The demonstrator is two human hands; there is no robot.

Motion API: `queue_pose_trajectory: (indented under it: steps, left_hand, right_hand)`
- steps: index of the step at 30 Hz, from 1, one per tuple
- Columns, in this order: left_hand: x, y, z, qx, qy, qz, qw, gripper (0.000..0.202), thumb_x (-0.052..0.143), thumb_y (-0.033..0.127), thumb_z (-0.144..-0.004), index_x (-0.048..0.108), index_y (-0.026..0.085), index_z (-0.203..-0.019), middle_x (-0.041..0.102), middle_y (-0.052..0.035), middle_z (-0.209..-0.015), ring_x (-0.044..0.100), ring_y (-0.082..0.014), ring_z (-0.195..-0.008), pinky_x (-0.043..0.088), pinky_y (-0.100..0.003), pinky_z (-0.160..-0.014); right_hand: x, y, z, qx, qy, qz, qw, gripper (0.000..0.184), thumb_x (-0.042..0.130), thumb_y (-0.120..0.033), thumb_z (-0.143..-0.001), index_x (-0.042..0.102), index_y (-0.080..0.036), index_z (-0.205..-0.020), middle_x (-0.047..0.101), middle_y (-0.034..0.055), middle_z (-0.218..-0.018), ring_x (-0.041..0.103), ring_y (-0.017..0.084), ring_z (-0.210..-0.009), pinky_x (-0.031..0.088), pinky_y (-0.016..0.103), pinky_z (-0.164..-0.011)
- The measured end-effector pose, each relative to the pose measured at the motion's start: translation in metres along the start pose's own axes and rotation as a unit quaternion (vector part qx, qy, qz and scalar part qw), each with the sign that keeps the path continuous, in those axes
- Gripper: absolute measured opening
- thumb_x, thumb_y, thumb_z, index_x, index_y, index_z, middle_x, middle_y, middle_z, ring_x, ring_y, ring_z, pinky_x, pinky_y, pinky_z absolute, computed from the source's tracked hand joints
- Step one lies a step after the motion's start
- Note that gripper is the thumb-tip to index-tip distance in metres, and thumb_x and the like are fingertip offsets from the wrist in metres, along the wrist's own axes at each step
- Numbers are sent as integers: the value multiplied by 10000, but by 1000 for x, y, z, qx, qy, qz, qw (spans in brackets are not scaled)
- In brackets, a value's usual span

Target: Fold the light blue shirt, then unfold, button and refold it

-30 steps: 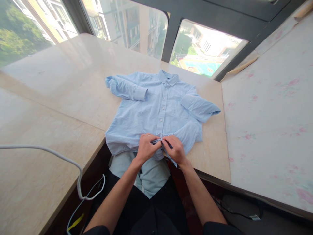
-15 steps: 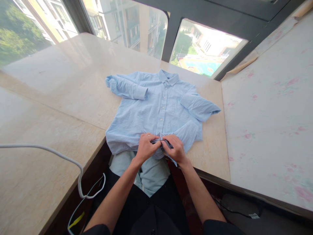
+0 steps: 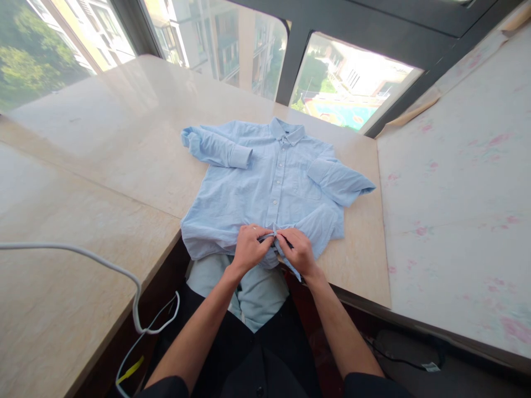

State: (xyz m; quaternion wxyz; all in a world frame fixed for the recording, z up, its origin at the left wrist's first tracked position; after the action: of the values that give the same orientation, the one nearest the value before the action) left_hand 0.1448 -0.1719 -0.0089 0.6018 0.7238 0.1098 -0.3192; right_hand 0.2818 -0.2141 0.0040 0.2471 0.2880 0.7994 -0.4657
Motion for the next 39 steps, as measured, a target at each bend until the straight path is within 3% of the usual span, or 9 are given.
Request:
queue_pose_trajectory:
  steps: [10, 16, 21, 27, 34, 39]
  left_hand:
    - [2, -1, 1, 8, 18, -4, 1000, 140, 663, 194, -808, 775, 257, -865, 763, -9, -838, 659, -204, -857, 402, -381, -868]
    - [2, -2, 5, 18, 59, 14, 998, 103, 700, 200, -800, 769, 260, -848, 763, 2, -819, 664, -187, -820, 417, -372, -860]
    - [1, -4, 6, 17, 87, 24, 996, 72, 713, 219, -804, 759, 256, -846, 760, 7, -823, 660, -180, -815, 418, -365, -858]
    - [1, -3, 5, 5, 70, 22, 997, 75, 677, 250, -827, 750, 253, -846, 760, -6, -844, 660, -192, -840, 416, -375, -878]
    - [-1, -3, 4, -16, 66, 30, 997, 67, 681, 234, -806, 743, 241, -830, 758, -14, -855, 665, -206, -864, 428, -383, -892]
    - [-1, -4, 4, 5, 45, 27, 999, 105, 664, 225, -827, 755, 249, -872, 761, -16, -875, 663, -203, -872, 425, -373, -886]
  right_hand:
    - [4, 5, -1, 22, -9, -4, 1000, 200, 458, -224, -973, 657, -206, -970, 693, 80, -883, 629, 208, -855, 507, 356, -799]
    - [1, 3, -6, 56, 12, -44, 997, 174, 487, -228, -952, 646, -210, -883, 676, 50, -819, 616, 183, -777, 497, 319, -747]
    - [-1, 4, -5, 54, 32, -51, 997, 152, 509, -209, -949, 660, -222, -944, 689, 52, -867, 635, 186, -835, 510, 327, -790]
    - [-1, -1, 2, -15, 37, -9, 999, 275, 489, -135, -922, 694, -252, -1063, 638, 93, -1026, 624, 203, -952, 541, 360, -820]
    - [1, 0, 0, 10, 24, -15, 1000, 275, 541, -197, -907, 677, -246, -1142, 667, 95, -1032, 639, 222, -981, 547, 402, -887]
    - [1, 1, 0, -5, 28, -19, 999, 267, 552, -186, -910, 687, -255, -1130, 691, 77, -1010, 656, 206, -952, 550, 376, -865]
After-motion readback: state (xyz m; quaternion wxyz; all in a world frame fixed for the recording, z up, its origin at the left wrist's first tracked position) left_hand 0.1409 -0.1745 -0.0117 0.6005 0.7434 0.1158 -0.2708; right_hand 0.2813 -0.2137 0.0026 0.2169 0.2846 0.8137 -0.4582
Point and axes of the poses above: each hand's wrist, its own z-axis away from the middle knuckle, its own x-axis out of the palm, y = z × x, the point moved 6 cm from there along -z, towards the middle knuckle
